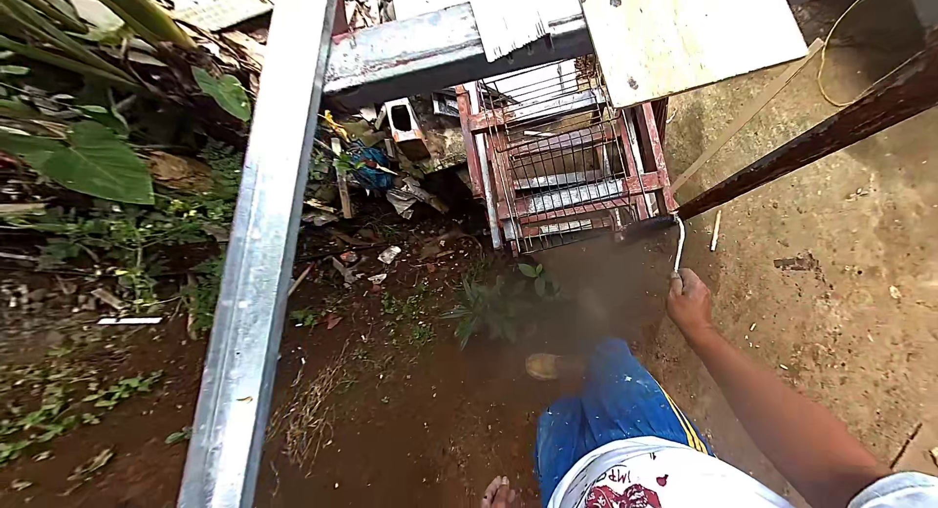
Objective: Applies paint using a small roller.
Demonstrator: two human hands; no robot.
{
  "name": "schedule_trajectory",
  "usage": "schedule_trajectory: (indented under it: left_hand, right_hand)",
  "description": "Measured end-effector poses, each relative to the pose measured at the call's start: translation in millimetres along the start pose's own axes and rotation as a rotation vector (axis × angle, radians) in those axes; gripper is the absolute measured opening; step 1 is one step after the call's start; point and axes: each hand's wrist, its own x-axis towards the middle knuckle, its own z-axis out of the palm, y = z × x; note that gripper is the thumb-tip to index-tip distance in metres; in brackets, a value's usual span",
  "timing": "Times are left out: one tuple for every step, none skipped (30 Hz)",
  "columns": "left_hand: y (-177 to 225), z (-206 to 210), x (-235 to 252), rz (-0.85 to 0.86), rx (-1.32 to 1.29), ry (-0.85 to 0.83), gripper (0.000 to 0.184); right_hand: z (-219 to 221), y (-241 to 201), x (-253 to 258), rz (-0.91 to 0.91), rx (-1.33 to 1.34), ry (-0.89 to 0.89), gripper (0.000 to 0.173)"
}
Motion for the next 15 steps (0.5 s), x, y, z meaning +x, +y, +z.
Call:
schedule_trajectory:
  left_hand:
    - [2.5, 2.9, -4.4, 0.002, -0.013, 0.002, 0.046]
    - [3.9, 5.6, -8.4, 0.002, -0.022, 0.006, 0.046]
    - [4.9, 9.0, -11.0, 0.001, -0.023, 0.008, 0.045]
    - [5.6, 13.5, -11.6, 0.000, -0.016, 0.002, 0.045]
    - [6.3, 17.9, -11.2, -0.002, -0.010, -0.010, 0.046]
    - [7.7, 21.7, -10.4, -0.004, -0.008, -0.013, 0.046]
    - [10.5, 26.0, -9.6, -0.006, -0.015, -0.010, 0.046]
    - [13.0, 30.2, -9.4, -0.005, -0.025, -0.007, 0.046]
    - [14.5, 33.9, -11.1, -0.003, -0.038, 0.000, 0.046]
    - [15.5, 36.6, -13.1, 0.000, -0.052, 0.004, 0.046]
    - [16.9, 39.1, -15.1, 0.003, -0.067, 0.005, 0.046]
    - [18.1, 41.6, -17.4, 0.006, -0.080, 0.003, 0.047]
    - [17.9, 43.3, -18.9, 0.006, -0.091, 0.001, 0.047]
    - [18.0, 44.5, -20.1, 0.006, -0.101, 0.006, 0.047]
    - [18.0, 45.6, -21.0, 0.002, -0.108, 0.010, 0.047]
  right_hand:
    - [-2.2, -0.1, 0.0, -0.034, 0.035, 0.025, 0.035]
    - [-3.6, -1.3, 2.3, -0.055, 0.069, 0.029, 0.034]
    - [-4.8, -3.8, 6.6, -0.052, 0.092, 0.015, 0.034]
    - [-7.1, -9.0, 13.2, -0.030, 0.094, -0.013, 0.033]
    - [-9.2, -16.8, 20.7, 0.000, 0.078, -0.038, 0.033]
    - [-10.0, -25.9, 29.2, 0.024, 0.058, -0.056, 0.034]
    - [-9.3, -36.2, 39.4, 0.032, 0.048, -0.059, 0.035]
    - [-8.5, -48.6, 51.2, 0.028, 0.048, -0.055, 0.036]
    - [-7.8, -61.9, 64.0, 0.013, 0.057, -0.044, 0.037]
    - [-7.4, -75.4, 79.0, -0.007, 0.056, -0.036, 0.038]
    - [-7.5, -89.6, 96.1, -0.030, 0.059, -0.034, 0.038]
    - [-7.2, -102.5, 115.6, -0.060, 0.063, -0.024, 0.038]
    - [-8.6, -114.9, 133.7, -0.076, 0.052, -0.027, 0.038]
    - [-11.0, -124.4, 148.1, -0.090, 0.044, -0.030, 0.038]
    - [-13.9, -129.4, 157.1, -0.098, 0.048, -0.049, 0.039]
